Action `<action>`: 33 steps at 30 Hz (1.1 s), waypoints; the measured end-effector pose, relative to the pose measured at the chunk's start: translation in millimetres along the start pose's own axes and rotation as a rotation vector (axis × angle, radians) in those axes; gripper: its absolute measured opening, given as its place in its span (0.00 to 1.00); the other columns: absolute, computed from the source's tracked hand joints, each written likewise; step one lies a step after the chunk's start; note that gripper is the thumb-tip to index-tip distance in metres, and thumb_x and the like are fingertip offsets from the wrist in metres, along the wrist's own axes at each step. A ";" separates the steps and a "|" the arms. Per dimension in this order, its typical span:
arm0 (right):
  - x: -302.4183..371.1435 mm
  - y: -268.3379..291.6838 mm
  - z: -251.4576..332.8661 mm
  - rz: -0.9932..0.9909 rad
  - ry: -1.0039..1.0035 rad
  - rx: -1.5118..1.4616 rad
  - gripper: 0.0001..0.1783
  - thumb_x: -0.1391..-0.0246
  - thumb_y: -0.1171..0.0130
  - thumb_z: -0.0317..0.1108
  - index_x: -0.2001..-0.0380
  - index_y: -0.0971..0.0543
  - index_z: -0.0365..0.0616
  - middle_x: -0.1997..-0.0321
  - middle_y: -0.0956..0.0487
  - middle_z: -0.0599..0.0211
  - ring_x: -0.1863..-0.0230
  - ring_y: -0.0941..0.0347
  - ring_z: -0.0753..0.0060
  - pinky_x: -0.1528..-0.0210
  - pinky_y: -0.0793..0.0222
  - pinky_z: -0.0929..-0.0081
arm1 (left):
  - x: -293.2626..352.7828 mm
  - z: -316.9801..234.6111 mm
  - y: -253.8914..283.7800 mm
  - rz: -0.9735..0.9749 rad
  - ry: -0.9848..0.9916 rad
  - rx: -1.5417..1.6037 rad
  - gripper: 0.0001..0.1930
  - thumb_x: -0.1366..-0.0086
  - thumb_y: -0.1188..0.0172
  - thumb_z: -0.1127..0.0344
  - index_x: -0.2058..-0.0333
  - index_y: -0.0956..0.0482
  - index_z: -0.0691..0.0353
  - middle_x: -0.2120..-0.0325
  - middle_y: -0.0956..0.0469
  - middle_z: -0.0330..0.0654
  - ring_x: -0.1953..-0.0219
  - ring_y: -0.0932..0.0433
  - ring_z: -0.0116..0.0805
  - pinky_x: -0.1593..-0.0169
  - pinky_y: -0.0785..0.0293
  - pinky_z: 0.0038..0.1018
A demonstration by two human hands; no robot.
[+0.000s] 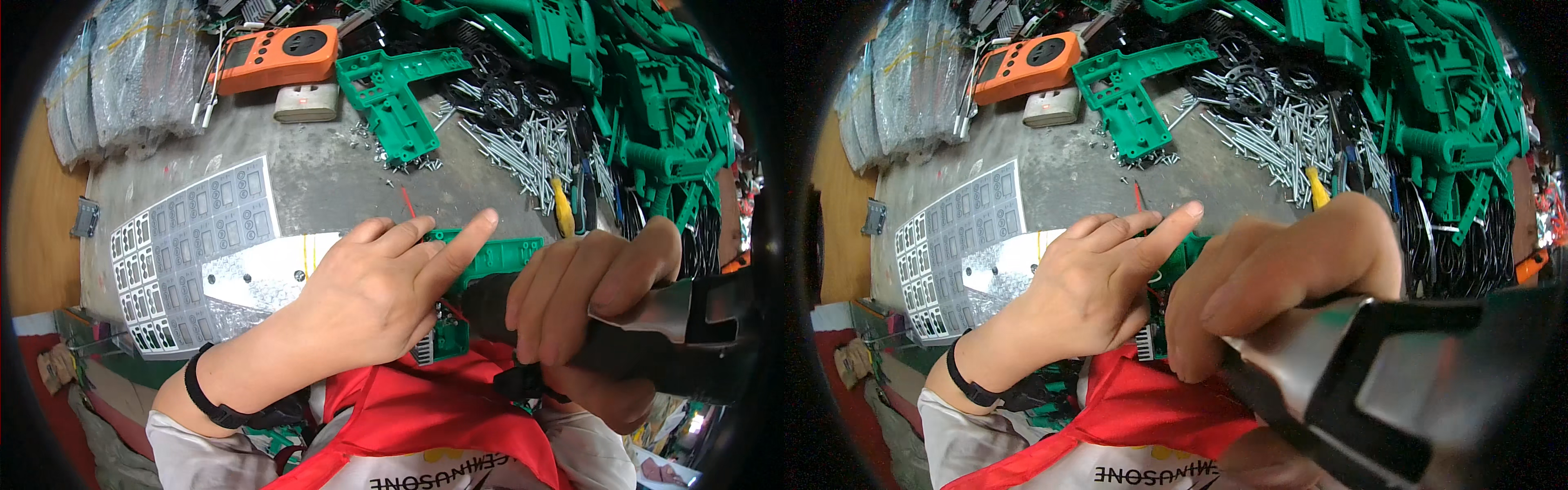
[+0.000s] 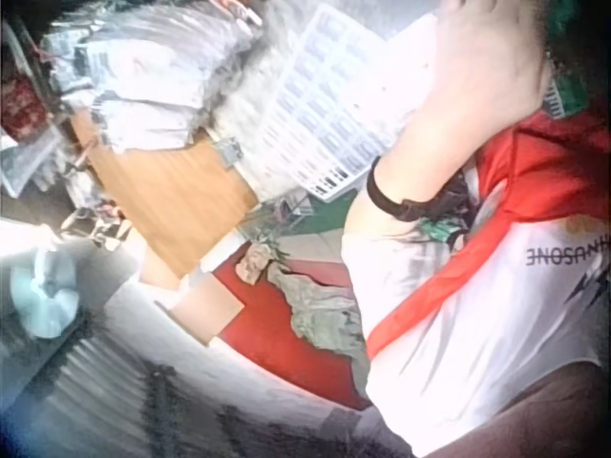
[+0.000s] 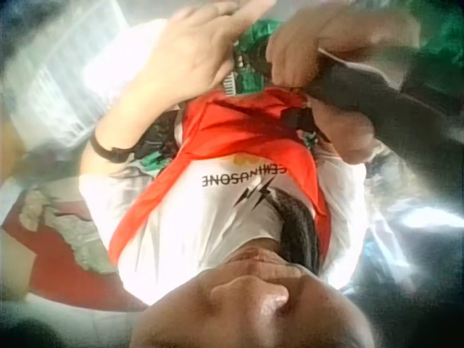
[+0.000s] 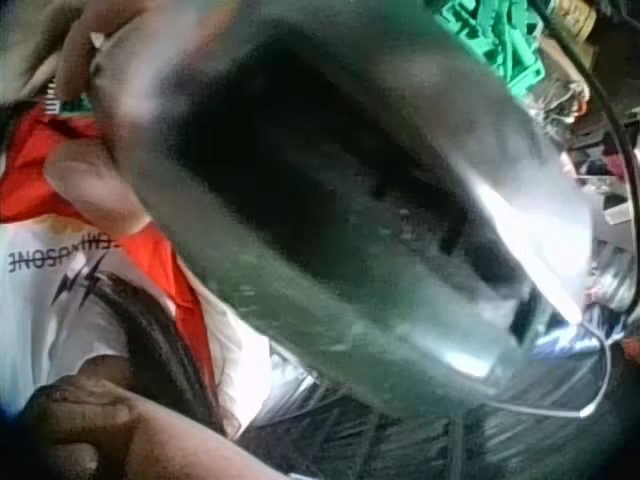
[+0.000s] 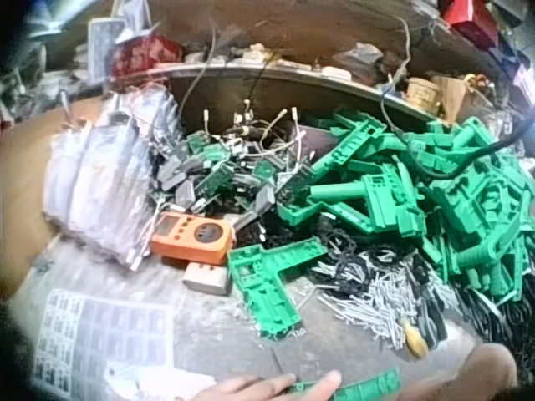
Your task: Assembling green plastic electronic device housings by inserting internal components, wires, and securing with screws using a power driver.
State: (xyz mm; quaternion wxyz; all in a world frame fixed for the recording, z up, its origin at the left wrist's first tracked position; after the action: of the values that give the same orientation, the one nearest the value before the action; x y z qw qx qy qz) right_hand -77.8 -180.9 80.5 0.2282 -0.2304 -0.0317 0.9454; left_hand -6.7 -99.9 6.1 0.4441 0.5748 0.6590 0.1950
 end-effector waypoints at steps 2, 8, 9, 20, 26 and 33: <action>-2.7 1.6 -3.3 -0.009 0.002 -0.030 0.30 0.50 0.34 0.46 0.52 0.37 0.42 0.77 0.30 0.73 0.80 0.32 0.74 0.71 0.33 0.72 | 0.5 -1.1 -0.6 0.000 0.004 -0.008 0.41 0.56 0.39 0.73 0.37 0.34 0.67 0.54 0.22 0.51 0.53 0.23 0.46 0.53 0.29 0.36; 4.8 13.6 -8.4 -0.082 0.055 -0.137 0.34 0.42 0.43 0.51 0.44 0.38 0.36 0.77 0.33 0.74 0.80 0.36 0.76 0.72 0.37 0.72 | 0.7 -4.0 0.7 -0.005 -0.013 -0.067 0.41 0.57 0.40 0.72 0.38 0.34 0.68 0.56 0.21 0.50 0.54 0.22 0.47 0.53 0.28 0.36; 5.4 16.7 -8.4 -0.092 0.067 -0.156 0.35 0.41 0.44 0.52 0.43 0.38 0.35 0.77 0.33 0.74 0.80 0.36 0.77 0.72 0.37 0.72 | -0.3 -3.0 4.5 -0.034 -0.011 -0.082 0.41 0.57 0.41 0.73 0.38 0.34 0.68 0.56 0.21 0.50 0.55 0.22 0.47 0.53 0.28 0.36; 176.4 331.4 73.5 -1.068 -0.103 0.625 0.36 0.41 0.41 0.30 0.34 0.44 0.33 0.44 0.27 0.51 0.46 0.27 0.62 0.41 0.36 0.70 | 6.7 -3.1 32.6 -0.193 0.085 0.047 0.21 0.48 0.38 0.74 0.52 0.22 0.63 0.56 0.20 0.47 0.49 0.23 0.50 0.48 0.29 0.40; 189.5 298.0 45.4 -1.179 0.007 1.059 0.39 0.44 0.36 0.26 0.32 0.41 0.39 0.43 0.29 0.52 0.50 0.28 0.68 0.44 0.34 0.74 | -3.7 -32.4 13.7 -0.167 0.007 -0.064 0.13 0.54 0.30 0.73 0.66 0.17 0.60 0.69 0.19 0.39 0.57 0.22 0.45 0.55 0.29 0.38; 105.5 117.1 30.6 -0.365 0.129 1.205 0.17 0.52 0.40 0.19 0.56 0.20 0.43 0.58 0.21 0.64 0.60 0.26 0.71 0.57 0.29 0.73 | -4.7 -26.8 4.6 -0.160 0.128 -0.010 0.10 0.53 0.31 0.76 0.70 0.16 0.60 0.76 0.24 0.38 0.67 0.25 0.41 0.63 0.30 0.35</action>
State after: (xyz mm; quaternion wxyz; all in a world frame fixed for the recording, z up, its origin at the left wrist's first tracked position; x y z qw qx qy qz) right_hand -223.7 -237.2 44.0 0.4770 -0.1089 0.4814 0.7273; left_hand -25.9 -96.3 25.4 0.4181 0.5045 0.7290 0.1983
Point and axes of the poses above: each hand's wrist, its own x-axis away from the middle knuckle, its own y-axis out of the back of the hand, z = x × y, the point moved 9 cm from there along -x, towards the middle knuckle
